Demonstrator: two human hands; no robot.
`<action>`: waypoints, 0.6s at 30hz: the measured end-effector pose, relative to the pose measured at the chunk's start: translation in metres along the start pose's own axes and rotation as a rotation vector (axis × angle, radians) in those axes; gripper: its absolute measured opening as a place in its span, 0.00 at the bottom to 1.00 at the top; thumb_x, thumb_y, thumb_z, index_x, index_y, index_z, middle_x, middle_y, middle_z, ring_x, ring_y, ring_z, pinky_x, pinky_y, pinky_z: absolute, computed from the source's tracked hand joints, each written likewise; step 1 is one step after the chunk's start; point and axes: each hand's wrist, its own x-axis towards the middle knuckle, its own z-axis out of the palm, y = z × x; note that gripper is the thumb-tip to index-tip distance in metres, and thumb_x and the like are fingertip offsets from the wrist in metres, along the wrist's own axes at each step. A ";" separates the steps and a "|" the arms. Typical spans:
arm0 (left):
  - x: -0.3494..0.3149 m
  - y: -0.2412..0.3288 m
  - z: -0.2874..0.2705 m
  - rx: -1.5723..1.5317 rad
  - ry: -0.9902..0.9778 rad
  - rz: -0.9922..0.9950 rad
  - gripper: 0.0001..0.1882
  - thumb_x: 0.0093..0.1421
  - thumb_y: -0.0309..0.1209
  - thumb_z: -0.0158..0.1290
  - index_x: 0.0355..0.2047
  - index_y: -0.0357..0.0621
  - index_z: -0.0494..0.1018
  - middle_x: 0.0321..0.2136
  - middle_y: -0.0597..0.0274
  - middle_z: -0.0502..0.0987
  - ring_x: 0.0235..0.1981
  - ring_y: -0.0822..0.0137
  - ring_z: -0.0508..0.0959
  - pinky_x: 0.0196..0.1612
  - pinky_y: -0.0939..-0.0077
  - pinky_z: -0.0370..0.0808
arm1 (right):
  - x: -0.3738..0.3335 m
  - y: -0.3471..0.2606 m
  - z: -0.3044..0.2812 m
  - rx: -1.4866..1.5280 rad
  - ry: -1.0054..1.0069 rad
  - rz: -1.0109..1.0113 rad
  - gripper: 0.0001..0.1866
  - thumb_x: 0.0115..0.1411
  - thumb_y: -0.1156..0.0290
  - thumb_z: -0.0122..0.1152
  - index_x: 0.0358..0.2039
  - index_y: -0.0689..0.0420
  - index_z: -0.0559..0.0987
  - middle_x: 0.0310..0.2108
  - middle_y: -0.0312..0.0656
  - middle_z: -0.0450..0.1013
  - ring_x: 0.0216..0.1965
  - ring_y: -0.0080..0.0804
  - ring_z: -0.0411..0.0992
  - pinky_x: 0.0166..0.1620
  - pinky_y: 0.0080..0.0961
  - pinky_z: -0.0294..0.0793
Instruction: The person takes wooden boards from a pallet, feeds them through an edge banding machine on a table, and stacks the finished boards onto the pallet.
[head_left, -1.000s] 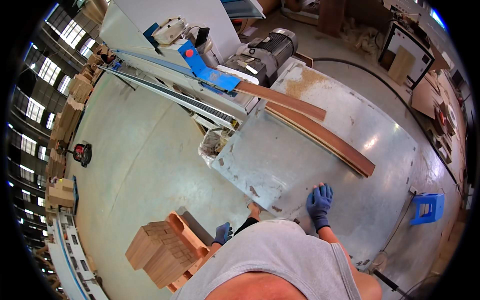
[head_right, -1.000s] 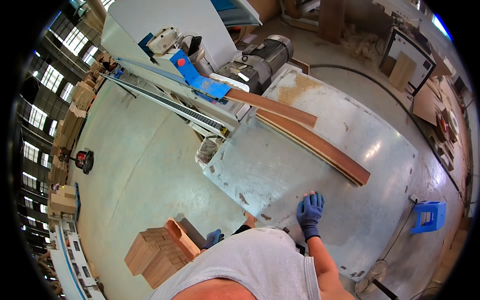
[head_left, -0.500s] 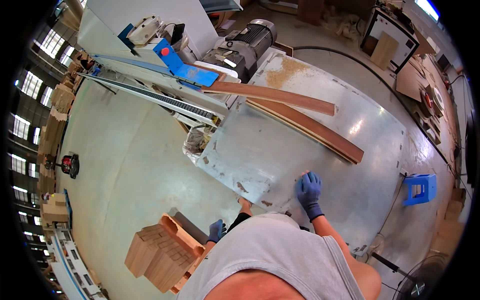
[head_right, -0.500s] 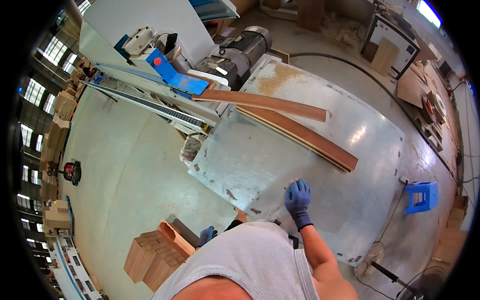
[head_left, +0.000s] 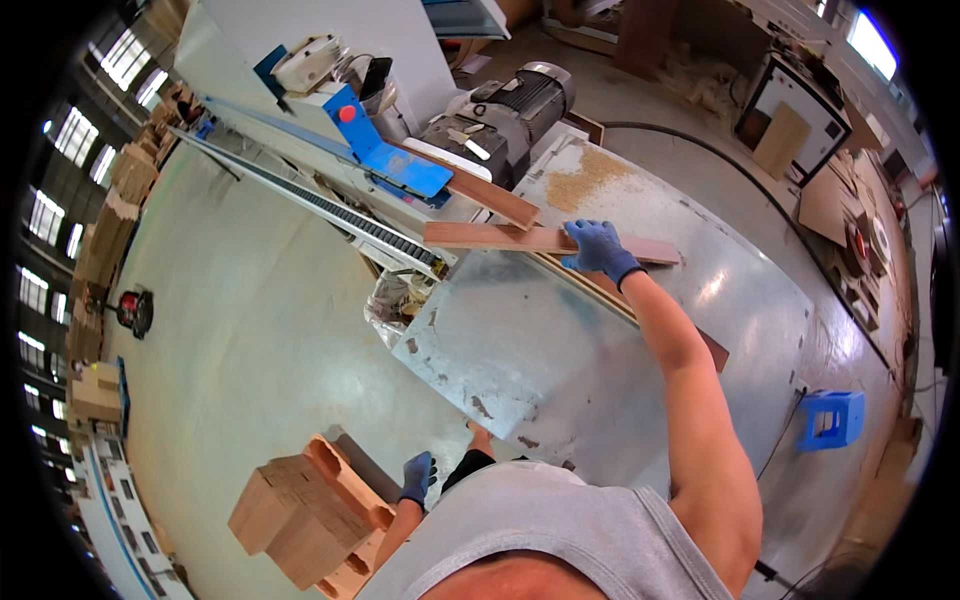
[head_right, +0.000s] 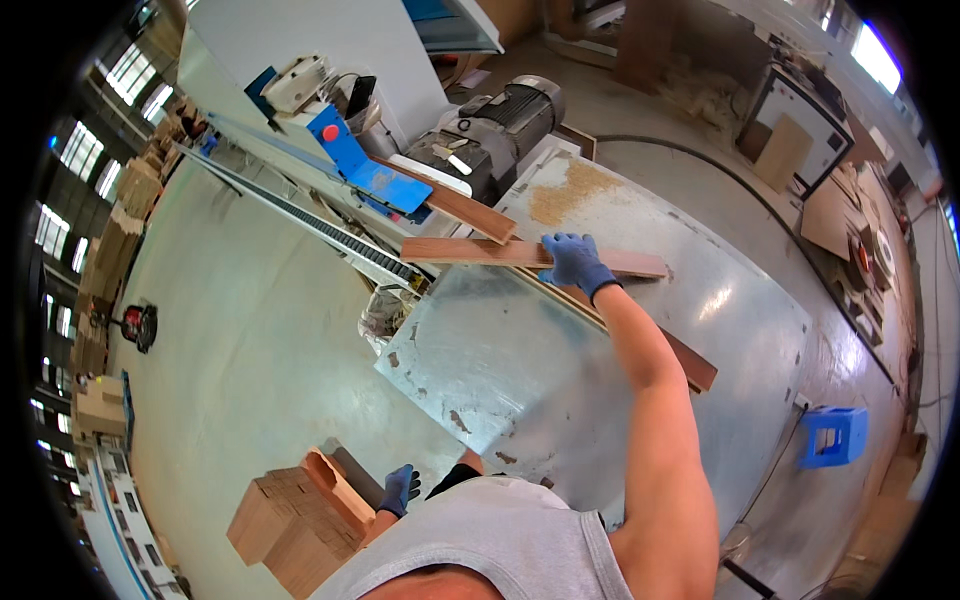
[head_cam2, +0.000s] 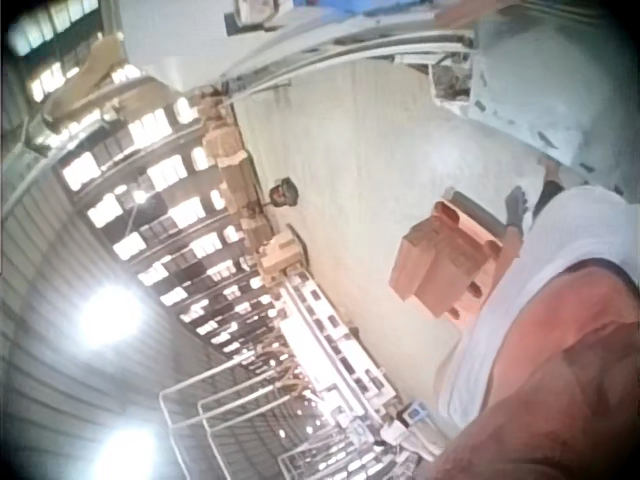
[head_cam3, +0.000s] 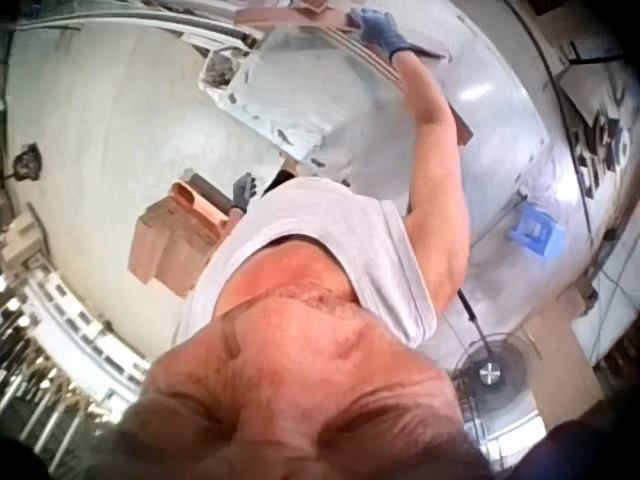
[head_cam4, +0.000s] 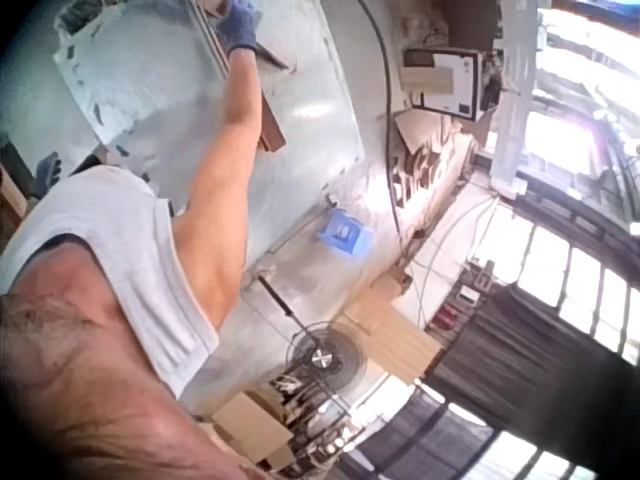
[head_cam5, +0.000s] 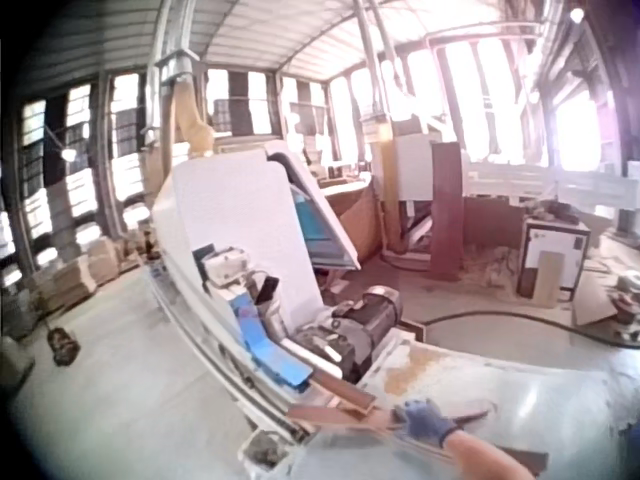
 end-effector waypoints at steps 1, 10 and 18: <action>0.001 -0.004 -0.003 -0.021 -0.006 -0.007 0.22 0.60 0.41 0.53 0.52 0.45 0.74 0.39 0.60 0.78 0.35 0.61 0.77 0.36 0.60 0.74 | -0.001 -0.001 0.004 0.009 0.013 0.005 0.38 0.45 0.46 0.71 0.56 0.49 0.73 0.47 0.45 0.75 0.50 0.48 0.73 0.53 0.46 0.67; 0.019 -0.024 -0.001 0.046 0.004 -0.164 0.17 0.59 0.40 0.53 0.44 0.44 0.76 0.35 0.58 0.78 0.29 0.61 0.75 0.32 0.59 0.73 | -0.051 0.021 -0.017 0.056 0.187 -0.075 0.22 0.43 0.62 0.72 0.39 0.53 0.78 0.38 0.43 0.74 0.44 0.47 0.72 0.51 0.41 0.68; 0.038 -0.004 0.016 0.147 -0.078 -0.156 0.25 0.63 0.43 0.50 0.57 0.45 0.71 0.45 0.57 0.78 0.41 0.56 0.78 0.42 0.54 0.75 | -0.185 0.048 -0.079 0.065 0.098 0.005 0.25 0.37 0.67 0.72 0.39 0.56 0.77 0.36 0.44 0.73 0.44 0.49 0.70 0.50 0.40 0.68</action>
